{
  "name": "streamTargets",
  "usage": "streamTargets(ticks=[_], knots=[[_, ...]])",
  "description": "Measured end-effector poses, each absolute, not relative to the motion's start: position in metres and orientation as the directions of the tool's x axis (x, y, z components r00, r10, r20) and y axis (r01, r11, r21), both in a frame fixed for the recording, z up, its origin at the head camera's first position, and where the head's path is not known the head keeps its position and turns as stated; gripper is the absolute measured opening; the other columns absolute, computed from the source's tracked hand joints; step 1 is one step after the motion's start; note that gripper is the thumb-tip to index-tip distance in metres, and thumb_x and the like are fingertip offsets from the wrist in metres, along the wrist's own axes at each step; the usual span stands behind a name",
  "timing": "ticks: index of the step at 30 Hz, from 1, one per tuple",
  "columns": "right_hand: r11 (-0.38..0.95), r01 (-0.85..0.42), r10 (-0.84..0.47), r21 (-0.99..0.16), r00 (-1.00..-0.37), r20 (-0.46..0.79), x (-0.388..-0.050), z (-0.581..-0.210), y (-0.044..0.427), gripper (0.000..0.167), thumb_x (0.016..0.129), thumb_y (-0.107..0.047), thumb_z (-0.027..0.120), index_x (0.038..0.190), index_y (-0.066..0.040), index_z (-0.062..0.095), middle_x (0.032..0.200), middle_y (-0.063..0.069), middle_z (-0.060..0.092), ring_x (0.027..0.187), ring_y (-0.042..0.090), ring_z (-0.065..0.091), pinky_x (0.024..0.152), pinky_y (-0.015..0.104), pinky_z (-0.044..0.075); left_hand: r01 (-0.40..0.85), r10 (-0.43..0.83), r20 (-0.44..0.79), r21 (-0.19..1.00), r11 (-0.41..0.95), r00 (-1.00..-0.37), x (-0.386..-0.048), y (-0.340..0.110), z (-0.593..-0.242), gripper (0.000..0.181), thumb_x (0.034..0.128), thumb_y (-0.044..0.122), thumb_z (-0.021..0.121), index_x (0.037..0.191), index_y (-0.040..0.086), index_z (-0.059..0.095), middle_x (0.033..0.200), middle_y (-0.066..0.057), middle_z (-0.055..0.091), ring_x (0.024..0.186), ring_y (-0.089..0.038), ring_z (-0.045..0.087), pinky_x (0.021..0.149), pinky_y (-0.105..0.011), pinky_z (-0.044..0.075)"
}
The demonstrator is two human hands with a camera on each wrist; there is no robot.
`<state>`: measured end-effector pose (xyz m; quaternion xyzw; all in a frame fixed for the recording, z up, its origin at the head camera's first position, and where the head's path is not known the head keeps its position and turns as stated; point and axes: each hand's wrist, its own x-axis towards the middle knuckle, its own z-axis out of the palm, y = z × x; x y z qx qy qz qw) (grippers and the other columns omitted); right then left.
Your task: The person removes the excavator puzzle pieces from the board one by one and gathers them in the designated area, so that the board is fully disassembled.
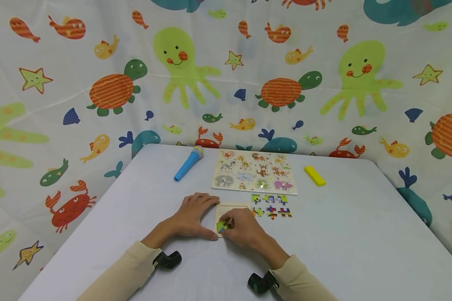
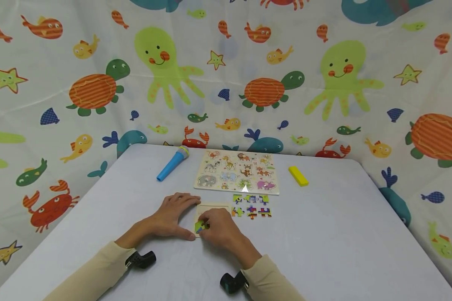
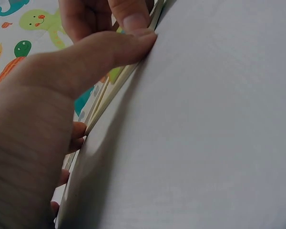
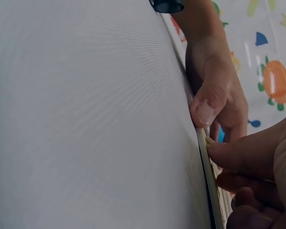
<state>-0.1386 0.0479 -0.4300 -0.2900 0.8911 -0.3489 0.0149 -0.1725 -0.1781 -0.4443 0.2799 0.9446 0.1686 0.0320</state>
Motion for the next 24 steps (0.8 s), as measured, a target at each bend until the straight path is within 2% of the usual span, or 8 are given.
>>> streamTargets(ticks=[4, 10, 24], knots=[[0.597, -0.483, -0.495, -0.641, -0.850, 0.179, -0.137, -0.430, 0.049, 0.026, 0.079, -0.011, 0.085, 0.104, -0.007, 0.078, 0.078, -0.007, 0.067, 0.065, 0.004, 0.051, 0.060, 0.022, 0.044, 0.516, 0.538, 0.030, 0.339, 0.787, -0.842, -0.172, -0.178, -0.445, 0.104, 0.0660, 0.080, 0.071, 0.152, 0.028, 0.045, 0.158, 0.007, 0.041, 0.145, -0.026, 0.031, 0.113, -0.061, 0.022], [0.596, -0.432, -0.451, -0.677, -0.878, 0.163, -0.136, -0.430, 0.053, 0.031, 0.078, -0.014, 0.086, 0.108, -0.009, 0.078, 0.068, -0.009, 0.058, 0.063, 0.007, 0.049, 0.057, 0.023, 0.038, 0.515, 0.538, 0.029, 0.339, 0.787, -0.842, -0.172, -0.178, -0.445, 0.105, 0.0652, 0.081, 0.071, 0.152, 0.028, 0.045, 0.158, 0.007, 0.041, 0.146, -0.025, 0.030, 0.113, -0.059, 0.022], [0.572, -0.418, -0.392, -0.705, -0.895, 0.212, -0.137, -0.428, 0.065, 0.030, 0.074, -0.010, 0.086, 0.103, -0.009, 0.078, 0.064, -0.006, 0.054, 0.060, 0.008, 0.045, 0.054, 0.023, 0.034, 0.521, 0.539, 0.043, 0.328, 0.788, -0.841, -0.174, -0.178, -0.447, 0.105, 0.0652, 0.080, 0.072, 0.152, 0.028, 0.045, 0.158, 0.008, 0.041, 0.146, -0.023, 0.030, 0.113, -0.058, 0.023]])
